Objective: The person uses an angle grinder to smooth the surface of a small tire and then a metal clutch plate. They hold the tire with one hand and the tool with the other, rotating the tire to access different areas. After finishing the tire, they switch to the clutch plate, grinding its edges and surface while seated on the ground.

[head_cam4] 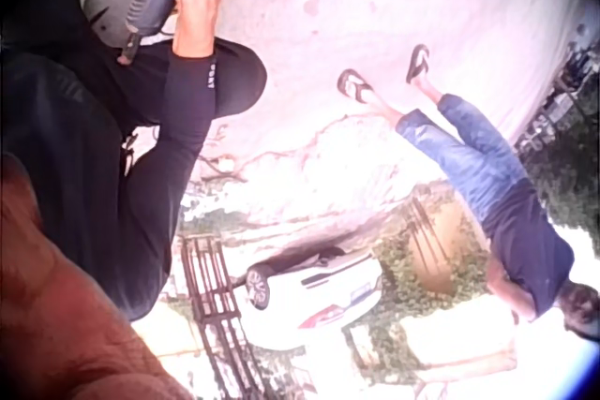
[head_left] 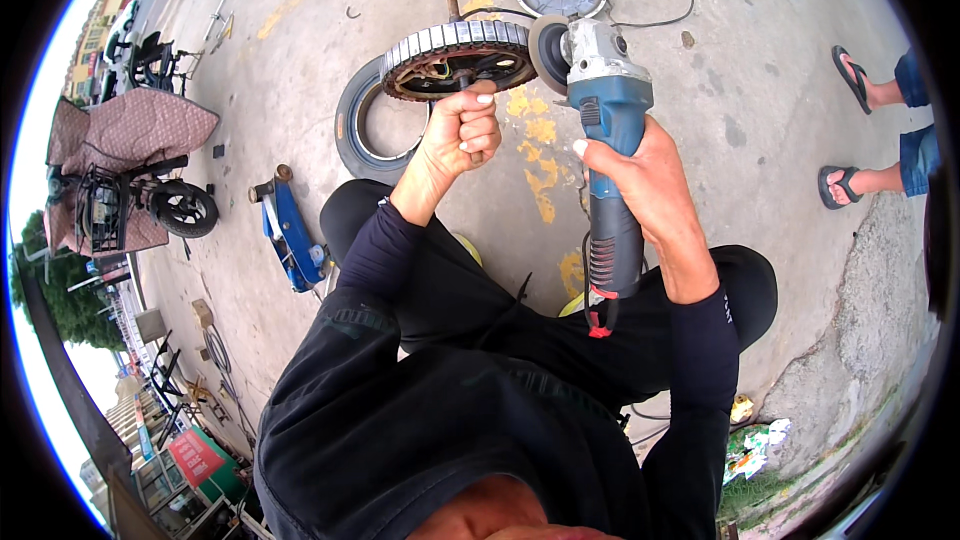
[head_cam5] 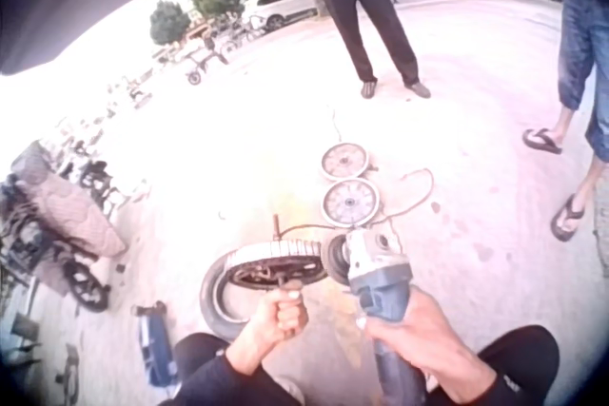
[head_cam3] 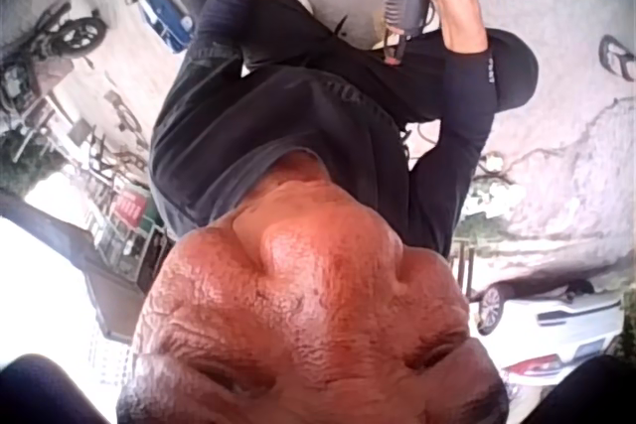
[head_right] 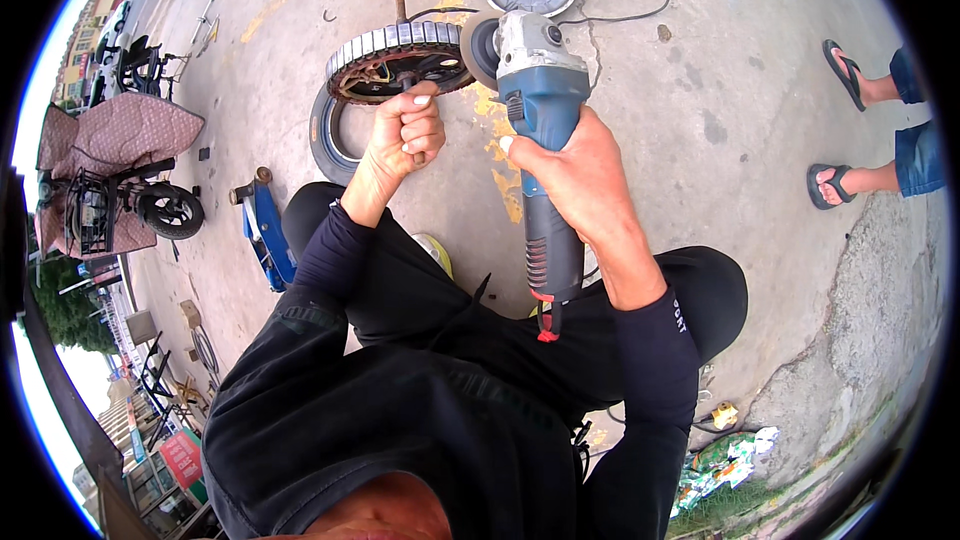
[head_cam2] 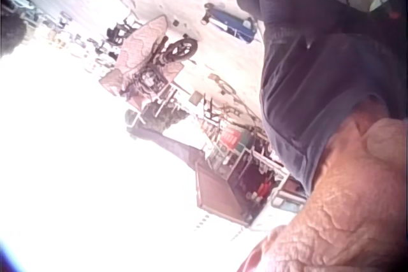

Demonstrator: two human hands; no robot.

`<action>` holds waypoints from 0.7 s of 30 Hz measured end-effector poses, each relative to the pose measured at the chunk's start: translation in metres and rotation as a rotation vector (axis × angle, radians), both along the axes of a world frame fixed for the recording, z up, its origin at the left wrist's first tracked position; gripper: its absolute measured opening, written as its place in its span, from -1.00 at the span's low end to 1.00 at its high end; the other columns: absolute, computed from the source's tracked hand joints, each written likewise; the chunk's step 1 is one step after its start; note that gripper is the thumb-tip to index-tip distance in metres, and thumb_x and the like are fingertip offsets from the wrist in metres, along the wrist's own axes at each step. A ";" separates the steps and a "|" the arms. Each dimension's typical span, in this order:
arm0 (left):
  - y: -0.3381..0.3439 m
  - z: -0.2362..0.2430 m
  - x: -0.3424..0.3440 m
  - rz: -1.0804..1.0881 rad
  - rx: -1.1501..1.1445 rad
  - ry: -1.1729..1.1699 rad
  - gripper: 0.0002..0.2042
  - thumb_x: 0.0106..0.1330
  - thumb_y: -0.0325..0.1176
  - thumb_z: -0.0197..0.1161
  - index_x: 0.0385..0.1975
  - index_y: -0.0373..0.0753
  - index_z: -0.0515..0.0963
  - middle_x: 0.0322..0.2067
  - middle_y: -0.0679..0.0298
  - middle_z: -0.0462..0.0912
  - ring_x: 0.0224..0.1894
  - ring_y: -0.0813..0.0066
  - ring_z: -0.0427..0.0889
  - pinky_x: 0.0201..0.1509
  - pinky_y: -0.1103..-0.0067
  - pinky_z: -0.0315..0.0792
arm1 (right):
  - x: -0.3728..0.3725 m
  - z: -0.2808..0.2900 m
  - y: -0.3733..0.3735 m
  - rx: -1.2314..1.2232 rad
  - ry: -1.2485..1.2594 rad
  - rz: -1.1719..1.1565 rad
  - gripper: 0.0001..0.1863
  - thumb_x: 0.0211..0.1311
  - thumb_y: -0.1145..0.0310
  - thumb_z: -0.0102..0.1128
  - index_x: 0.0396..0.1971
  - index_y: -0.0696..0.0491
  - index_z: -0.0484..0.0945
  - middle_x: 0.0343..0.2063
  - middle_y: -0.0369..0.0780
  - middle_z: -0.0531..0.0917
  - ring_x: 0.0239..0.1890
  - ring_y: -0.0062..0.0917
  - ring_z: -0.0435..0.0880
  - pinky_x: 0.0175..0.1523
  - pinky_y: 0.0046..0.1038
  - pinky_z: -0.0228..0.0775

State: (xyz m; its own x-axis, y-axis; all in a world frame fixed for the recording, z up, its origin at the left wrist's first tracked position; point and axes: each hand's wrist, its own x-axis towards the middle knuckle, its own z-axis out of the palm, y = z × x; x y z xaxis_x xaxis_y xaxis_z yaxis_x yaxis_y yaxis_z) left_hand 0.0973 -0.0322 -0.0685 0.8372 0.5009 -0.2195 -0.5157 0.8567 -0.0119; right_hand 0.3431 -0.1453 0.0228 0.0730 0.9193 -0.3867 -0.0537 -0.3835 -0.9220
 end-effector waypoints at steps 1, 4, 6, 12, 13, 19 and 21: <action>0.000 0.000 0.000 -0.004 0.003 0.000 -0.67 0.39 -0.58 -0.03 -0.59 -0.02 0.16 -0.76 0.58 0.02 -0.82 0.76 -0.08 -0.80 0.68 -0.08 | -0.002 0.002 0.001 -0.004 0.000 -0.018 -0.65 0.07 0.36 0.39 -0.19 0.18 0.49 -0.45 -0.27 0.60 -0.46 -0.61 0.59 -0.34 -0.48 0.48; 0.000 0.000 -0.001 -0.016 0.007 0.013 -0.67 0.39 -0.58 -0.03 -0.59 -0.02 0.16 -0.76 0.58 0.02 -0.82 0.76 -0.08 -0.80 0.69 -0.09 | -0.004 0.004 0.002 -0.020 0.008 -0.058 -0.70 0.04 0.37 0.36 -0.23 0.16 0.55 -0.45 -0.32 0.61 -0.44 -0.64 0.56 -0.29 -0.49 0.44; 0.000 0.001 -0.003 -0.024 0.002 0.038 -0.67 0.39 -0.58 -0.03 -0.60 -0.01 0.16 -0.76 0.58 0.02 -0.82 0.76 -0.08 -0.80 0.68 -0.08 | -0.001 -0.003 0.005 -0.036 0.022 -0.067 -0.70 0.04 0.38 0.36 -0.23 0.16 0.55 -0.45 -0.32 0.61 -0.44 -0.64 0.55 -0.29 -0.50 0.44; -0.002 0.000 -0.003 -0.034 0.007 0.053 -0.66 0.39 -0.59 -0.02 -0.60 0.00 0.16 -0.76 0.58 0.02 -0.81 0.76 -0.06 -0.79 0.68 -0.08 | -0.003 0.005 0.005 -0.044 0.031 -0.067 -0.70 0.04 0.37 0.35 -0.23 0.16 0.55 -0.45 -0.32 0.61 -0.42 -0.65 0.55 -0.30 -0.50 0.43; -0.002 0.000 -0.003 -0.035 0.004 0.048 -0.66 0.39 -0.59 -0.02 -0.60 0.00 0.16 -0.76 0.58 0.02 -0.81 0.76 -0.06 -0.79 0.68 -0.08 | -0.002 0.004 0.005 -0.052 0.011 -0.056 -0.71 0.05 0.37 0.35 -0.24 0.16 0.55 -0.45 -0.32 0.61 -0.42 -0.65 0.55 -0.30 -0.50 0.43; -0.004 0.002 -0.003 -0.044 0.031 0.067 -0.67 0.39 -0.59 -0.01 -0.59 0.00 0.17 -0.75 0.58 0.02 -0.81 0.75 -0.06 -0.79 0.68 -0.08 | 0.001 -0.003 0.004 -0.057 0.044 -0.058 -0.74 0.06 0.35 0.35 -0.29 0.15 0.56 -0.45 -0.32 0.60 -0.42 -0.65 0.55 -0.29 -0.49 0.42; -0.004 0.002 -0.002 -0.053 0.038 0.059 -0.67 0.39 -0.58 -0.01 -0.59 0.00 0.17 -0.75 0.58 0.02 -0.81 0.75 -0.06 -0.79 0.68 -0.08 | -0.002 0.001 0.004 -0.021 0.053 -0.071 -0.75 0.06 0.35 0.36 -0.30 0.15 0.56 -0.45 -0.31 0.60 -0.42 -0.65 0.55 -0.29 -0.48 0.43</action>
State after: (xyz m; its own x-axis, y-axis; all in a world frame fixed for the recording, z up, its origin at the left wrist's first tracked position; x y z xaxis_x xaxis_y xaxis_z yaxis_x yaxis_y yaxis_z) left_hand 0.0955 -0.0360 -0.0662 0.8488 0.4655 -0.2506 -0.4688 0.8819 0.0501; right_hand 0.3411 -0.1413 0.0243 0.1162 0.9042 -0.4111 -0.1299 -0.3965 -0.9088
